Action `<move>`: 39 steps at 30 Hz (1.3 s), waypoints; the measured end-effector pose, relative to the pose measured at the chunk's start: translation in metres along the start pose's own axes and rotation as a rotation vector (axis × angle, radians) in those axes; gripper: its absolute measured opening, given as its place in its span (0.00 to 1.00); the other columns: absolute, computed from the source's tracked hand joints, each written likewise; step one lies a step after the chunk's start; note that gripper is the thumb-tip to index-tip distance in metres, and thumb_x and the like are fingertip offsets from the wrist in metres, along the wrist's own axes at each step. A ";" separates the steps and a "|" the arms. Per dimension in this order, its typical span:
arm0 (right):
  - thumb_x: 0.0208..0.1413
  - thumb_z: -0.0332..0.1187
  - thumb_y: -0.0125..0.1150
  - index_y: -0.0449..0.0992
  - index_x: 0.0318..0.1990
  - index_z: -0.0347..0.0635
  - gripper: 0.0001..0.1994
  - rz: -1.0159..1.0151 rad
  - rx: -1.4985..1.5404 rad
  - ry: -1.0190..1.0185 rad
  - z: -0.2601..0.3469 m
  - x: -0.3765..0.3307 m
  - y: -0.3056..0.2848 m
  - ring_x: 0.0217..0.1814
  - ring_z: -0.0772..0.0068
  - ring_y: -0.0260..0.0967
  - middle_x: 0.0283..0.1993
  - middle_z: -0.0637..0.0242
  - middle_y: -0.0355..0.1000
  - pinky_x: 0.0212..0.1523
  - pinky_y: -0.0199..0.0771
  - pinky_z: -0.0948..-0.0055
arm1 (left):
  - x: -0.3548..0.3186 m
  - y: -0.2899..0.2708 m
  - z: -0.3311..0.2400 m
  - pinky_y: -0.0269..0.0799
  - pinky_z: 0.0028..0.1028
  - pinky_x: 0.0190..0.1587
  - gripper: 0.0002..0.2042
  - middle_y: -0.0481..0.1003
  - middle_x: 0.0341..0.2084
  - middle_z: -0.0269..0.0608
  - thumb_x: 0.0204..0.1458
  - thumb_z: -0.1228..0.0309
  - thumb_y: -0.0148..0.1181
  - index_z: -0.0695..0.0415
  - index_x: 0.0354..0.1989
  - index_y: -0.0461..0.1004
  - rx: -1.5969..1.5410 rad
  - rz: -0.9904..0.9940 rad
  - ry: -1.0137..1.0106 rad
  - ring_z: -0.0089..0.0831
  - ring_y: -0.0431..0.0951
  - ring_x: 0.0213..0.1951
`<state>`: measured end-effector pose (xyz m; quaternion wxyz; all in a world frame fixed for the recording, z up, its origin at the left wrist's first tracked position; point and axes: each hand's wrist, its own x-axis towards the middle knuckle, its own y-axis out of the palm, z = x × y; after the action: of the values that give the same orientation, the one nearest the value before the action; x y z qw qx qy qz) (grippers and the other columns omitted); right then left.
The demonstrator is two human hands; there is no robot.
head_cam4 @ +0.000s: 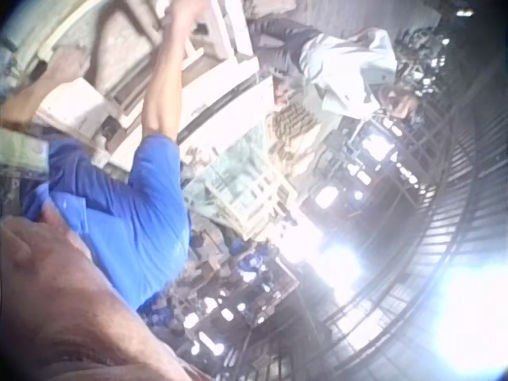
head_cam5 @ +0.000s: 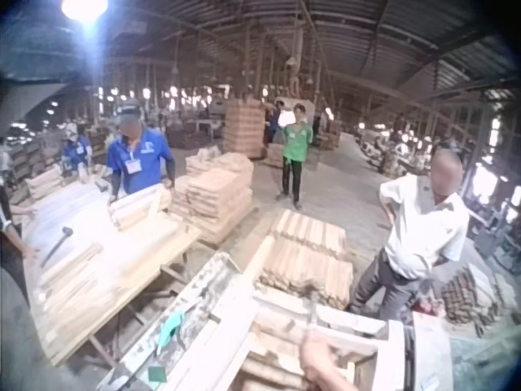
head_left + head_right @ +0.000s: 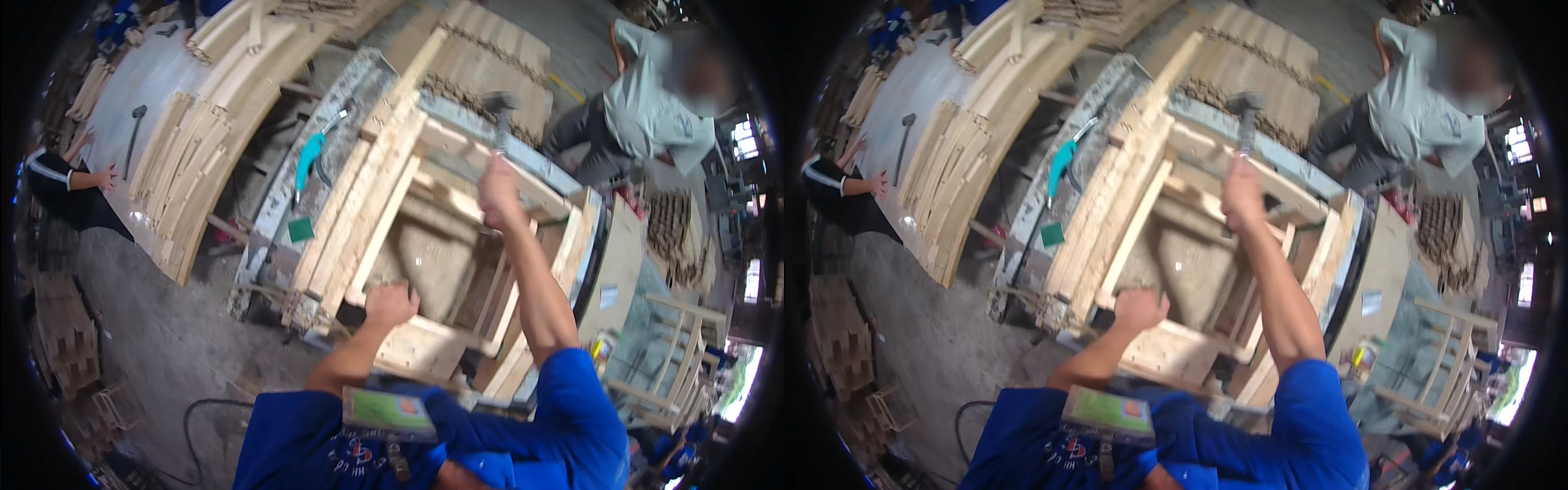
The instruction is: The person assembles a wooden chair frame by aligning legs and crossbars on a workbench and securing them with a pneumatic nail gun. The person repeatedly lifts, positions, and fastens the frame components, then places the completed frame on a nearby stack.
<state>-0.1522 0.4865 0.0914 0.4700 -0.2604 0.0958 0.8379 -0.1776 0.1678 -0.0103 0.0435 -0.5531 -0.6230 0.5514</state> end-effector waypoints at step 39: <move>0.75 0.55 0.43 0.70 0.32 0.49 0.23 -0.289 0.118 -1.178 0.189 -0.211 -0.122 0.18 0.83 0.52 0.24 0.76 0.60 0.18 0.55 0.77 | 0.001 0.010 -0.001 0.78 0.46 0.48 0.21 0.83 0.36 0.55 0.61 0.53 0.51 0.59 0.44 0.80 0.025 -0.029 -0.032 0.51 0.84 0.43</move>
<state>-0.0266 0.4735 0.3723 0.5666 0.2633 -0.1704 0.7620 -0.1707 0.1668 -0.0182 0.0484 -0.5346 -0.6244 0.5674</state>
